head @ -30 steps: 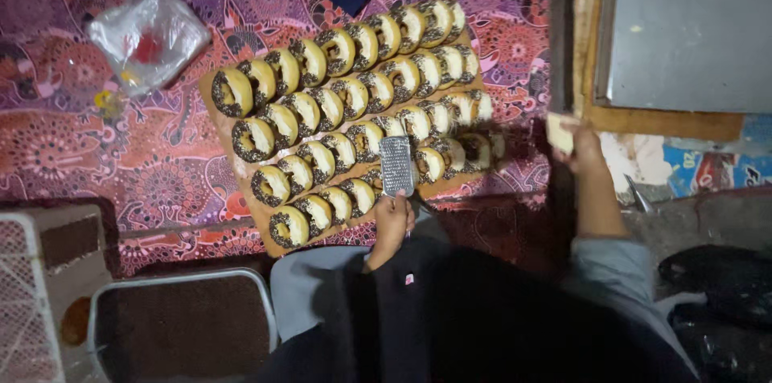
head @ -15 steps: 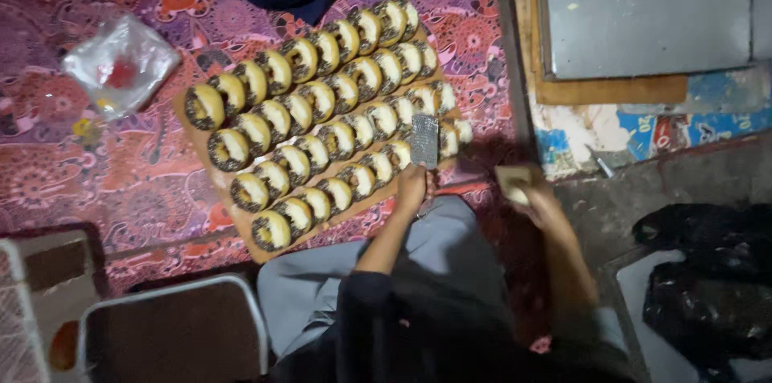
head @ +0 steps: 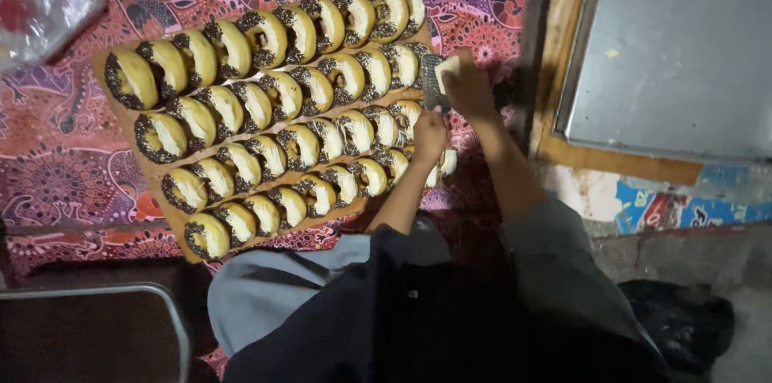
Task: The person sits on the floor and decorates donuts by dipping them into a white cream and then into a dark crumb topping. They place the finished donuts on a wooden board. Later, they use a grater to sprinkle white shavings over the arranged donuts.
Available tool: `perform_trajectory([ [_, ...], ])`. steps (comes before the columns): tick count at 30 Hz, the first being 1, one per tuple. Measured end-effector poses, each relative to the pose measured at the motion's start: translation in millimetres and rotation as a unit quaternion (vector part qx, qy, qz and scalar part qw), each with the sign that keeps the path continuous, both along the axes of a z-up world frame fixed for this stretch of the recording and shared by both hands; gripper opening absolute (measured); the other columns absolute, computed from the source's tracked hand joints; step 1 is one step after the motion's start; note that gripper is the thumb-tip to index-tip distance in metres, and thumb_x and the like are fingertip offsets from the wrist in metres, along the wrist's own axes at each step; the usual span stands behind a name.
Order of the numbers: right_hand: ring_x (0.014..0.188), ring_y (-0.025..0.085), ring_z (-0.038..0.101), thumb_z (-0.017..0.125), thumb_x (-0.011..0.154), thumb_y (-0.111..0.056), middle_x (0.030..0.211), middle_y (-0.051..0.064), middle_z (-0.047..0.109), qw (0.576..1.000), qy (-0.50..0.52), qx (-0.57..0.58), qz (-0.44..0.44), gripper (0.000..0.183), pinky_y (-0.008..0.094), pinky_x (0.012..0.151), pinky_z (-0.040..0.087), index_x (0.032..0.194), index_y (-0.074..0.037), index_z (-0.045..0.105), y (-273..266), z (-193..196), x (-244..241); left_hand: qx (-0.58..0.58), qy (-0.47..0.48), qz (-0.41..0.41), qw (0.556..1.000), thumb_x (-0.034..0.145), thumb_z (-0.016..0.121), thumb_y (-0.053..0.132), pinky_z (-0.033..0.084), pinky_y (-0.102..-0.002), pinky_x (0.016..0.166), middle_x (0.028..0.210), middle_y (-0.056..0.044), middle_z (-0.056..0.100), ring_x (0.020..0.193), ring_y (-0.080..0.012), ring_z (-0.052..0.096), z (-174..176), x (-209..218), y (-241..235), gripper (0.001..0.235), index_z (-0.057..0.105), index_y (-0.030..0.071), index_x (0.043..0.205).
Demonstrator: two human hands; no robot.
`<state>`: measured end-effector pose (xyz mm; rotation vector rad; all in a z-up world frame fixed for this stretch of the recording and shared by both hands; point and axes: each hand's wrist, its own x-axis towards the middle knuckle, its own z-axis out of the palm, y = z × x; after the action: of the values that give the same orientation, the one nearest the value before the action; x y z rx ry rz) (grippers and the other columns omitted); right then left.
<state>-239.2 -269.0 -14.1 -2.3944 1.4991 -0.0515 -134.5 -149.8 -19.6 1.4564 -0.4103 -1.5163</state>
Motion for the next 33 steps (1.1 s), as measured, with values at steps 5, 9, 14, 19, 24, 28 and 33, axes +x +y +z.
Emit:
perform_trajectory([
  [5,0.108,0.049,0.064,0.059,0.098,-0.027,0.127,0.035,0.059,0.983,-0.099,-0.152,0.034,0.058,0.054,0.091,0.05,0.142,0.008,0.044,-17.2,-31.1,14.0,-0.052,-0.307,0.007,0.95,0.109,0.056,0.023,0.051,-0.043,0.055,0.065,-0.022,0.065,0.058,-0.0313,0.064,-18.7,-8.5,-14.2,0.041,0.06,0.0,0.076],
  [9,0.103,0.044,0.067,0.059,0.096,-0.017,0.122,0.026,0.067,0.996,-0.023,-0.084,0.015,0.035,0.054,0.089,0.052,0.128,-0.004,0.051,-20.7,-30.5,19.8,0.09,-0.097,0.017,0.991,0.104,0.052,0.023,0.049,-0.054,0.058,0.072,-0.028,0.064,0.068,-0.0468,0.064,-25.7,-21.1,-16.2,0.031,0.057,-0.002,0.086],
  [14,0.084,0.039,0.071,0.06,0.094,-0.014,0.109,0.019,0.073,0.991,-0.092,-0.071,-0.07,0.04,0.05,0.075,0.056,0.134,-0.009,0.058,-16.5,-23.0,38.5,-0.013,-0.3,-0.012,0.954,0.1,0.059,0.023,0.05,-0.054,0.064,0.075,-0.03,0.063,0.073,-0.0503,0.063,-25.1,-18.7,-6.5,0.033,0.061,-0.003,0.081],
  [19,0.085,0.041,0.068,0.065,0.098,-0.018,0.106,0.021,0.069,0.99,-0.117,-0.047,-0.066,0.045,0.049,0.076,0.055,0.139,-0.003,0.054,-21.9,-31.8,41.0,-0.009,-0.221,-0.047,0.974,0.103,0.055,0.025,0.049,-0.053,0.063,0.071,-0.028,0.061,0.066,-0.0465,0.061,-4.8,-18.3,42.3,0.036,0.059,-0.003,0.08],
  [24,0.098,0.033,0.065,0.066,0.101,-0.023,0.112,0.017,0.067,0.966,-0.231,-0.013,-0.118,0.039,0.045,0.084,0.054,0.134,-0.007,0.053,-15.2,-21.4,10.7,-0.102,-0.236,-0.05,0.965,0.092,0.061,0.019,0.048,-0.047,0.058,0.078,-0.019,0.064,0.069,-0.0382,0.065,36.2,-9.2,156.9,0.018,0.069,0.003,0.09],
  [28,0.103,0.029,0.064,0.067,0.099,-0.024,0.115,0.013,0.065,0.961,-0.189,-0.056,-0.196,0.035,0.044,0.085,0.053,0.129,-0.013,0.052,12.3,2.8,6.2,0.07,-0.209,-0.054,0.974,0.103,0.065,0.027,0.043,-0.043,0.055,0.067,-0.015,0.056,0.055,-0.0288,0.052,48.8,47.6,242.9,0.037,0.065,0.0,0.078],
  [33,0.11,0.023,0.062,0.068,0.096,-0.026,0.12,0.009,0.063,0.975,-0.123,-0.151,-0.108,0.032,0.041,0.086,0.051,0.122,-0.019,0.051,55.2,49.8,88.3,0.093,-0.064,0.101,0.988,0.106,0.055,0.03,0.045,-0.038,0.046,0.059,-0.01,0.055,0.047,-0.0227,0.053,65.8,178.0,278.2,0.042,0.058,0.004,0.074],
])
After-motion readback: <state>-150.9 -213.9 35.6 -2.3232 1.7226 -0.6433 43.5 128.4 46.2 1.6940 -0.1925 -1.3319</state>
